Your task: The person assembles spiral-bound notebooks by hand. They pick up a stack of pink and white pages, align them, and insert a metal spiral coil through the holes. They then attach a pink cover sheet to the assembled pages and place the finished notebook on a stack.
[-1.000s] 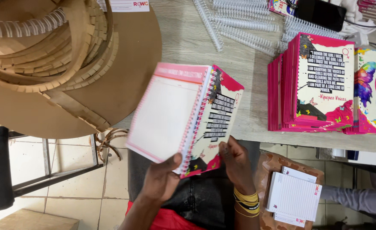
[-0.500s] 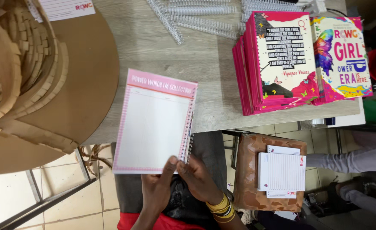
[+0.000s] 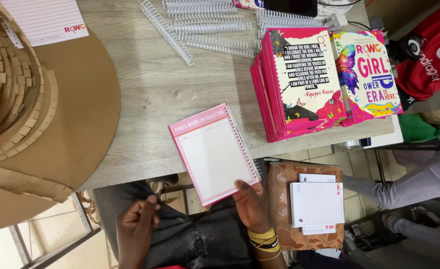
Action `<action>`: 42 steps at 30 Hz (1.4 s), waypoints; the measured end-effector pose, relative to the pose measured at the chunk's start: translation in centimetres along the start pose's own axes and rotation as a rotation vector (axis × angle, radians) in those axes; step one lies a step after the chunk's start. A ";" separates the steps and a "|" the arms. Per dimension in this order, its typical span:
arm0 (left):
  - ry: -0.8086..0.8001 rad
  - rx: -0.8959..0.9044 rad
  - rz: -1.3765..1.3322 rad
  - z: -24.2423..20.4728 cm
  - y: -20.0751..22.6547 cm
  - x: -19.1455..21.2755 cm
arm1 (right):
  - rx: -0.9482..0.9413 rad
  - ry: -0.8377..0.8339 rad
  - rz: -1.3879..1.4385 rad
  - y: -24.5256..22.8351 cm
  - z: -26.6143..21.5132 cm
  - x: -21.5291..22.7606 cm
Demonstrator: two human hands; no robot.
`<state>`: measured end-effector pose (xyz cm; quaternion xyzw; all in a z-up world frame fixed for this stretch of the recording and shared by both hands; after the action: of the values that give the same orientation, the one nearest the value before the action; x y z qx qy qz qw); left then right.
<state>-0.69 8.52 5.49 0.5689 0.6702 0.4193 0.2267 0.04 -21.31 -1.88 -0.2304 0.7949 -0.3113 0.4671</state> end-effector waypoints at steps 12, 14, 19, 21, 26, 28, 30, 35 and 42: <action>0.070 -0.392 0.082 -0.7 4.2 -6.0 | 0.438 0.259 0.171 -14.0 -1.0 10.0; 0.061 -0.557 0.174 0.1 2.4 -5.9 | 0.542 0.306 0.175 -19.6 -1.6 9.8; 0.101 -0.963 0.344 0.7 2.2 -6.6 | 0.662 0.728 0.129 -30.9 0.2 15.0; 0.162 -1.057 0.451 0.0 3.1 -6.7 | 0.903 0.260 0.533 -34.0 2.7 16.3; 0.283 -1.285 0.625 1.8 2.1 -6.6 | 0.672 0.563 0.022 -35.0 9.0 23.0; 0.293 -1.318 0.667 2.8 1.6 -6.6 | 0.570 0.566 -0.016 -34.4 12.3 23.6; 0.281 -1.322 0.615 3.2 0.9 -6.5 | 0.362 0.686 -0.007 -33.0 13.8 24.1; 0.298 -1.230 0.481 3.4 0.0 -7.0 | 0.241 0.623 -0.146 -31.7 16.2 24.2; 0.325 -1.164 0.414 3.1 0.0 -7.8 | 0.170 0.297 -0.948 -26.6 9.1 25.8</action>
<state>3.72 1.99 2.45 0.3994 0.2346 0.8309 0.3083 -1.71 -59.45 -1.78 -0.4806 0.6324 -0.5823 0.1734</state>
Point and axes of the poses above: each hand's wrist, its own z-axis towards the middle knuckle, its own x-axis out of the back of the hand, y = z × x, the point moved 2 cm from there along z, towards the middle knuckle, and after that the axes turned 2 degrees about x, right-handed, at the moved point
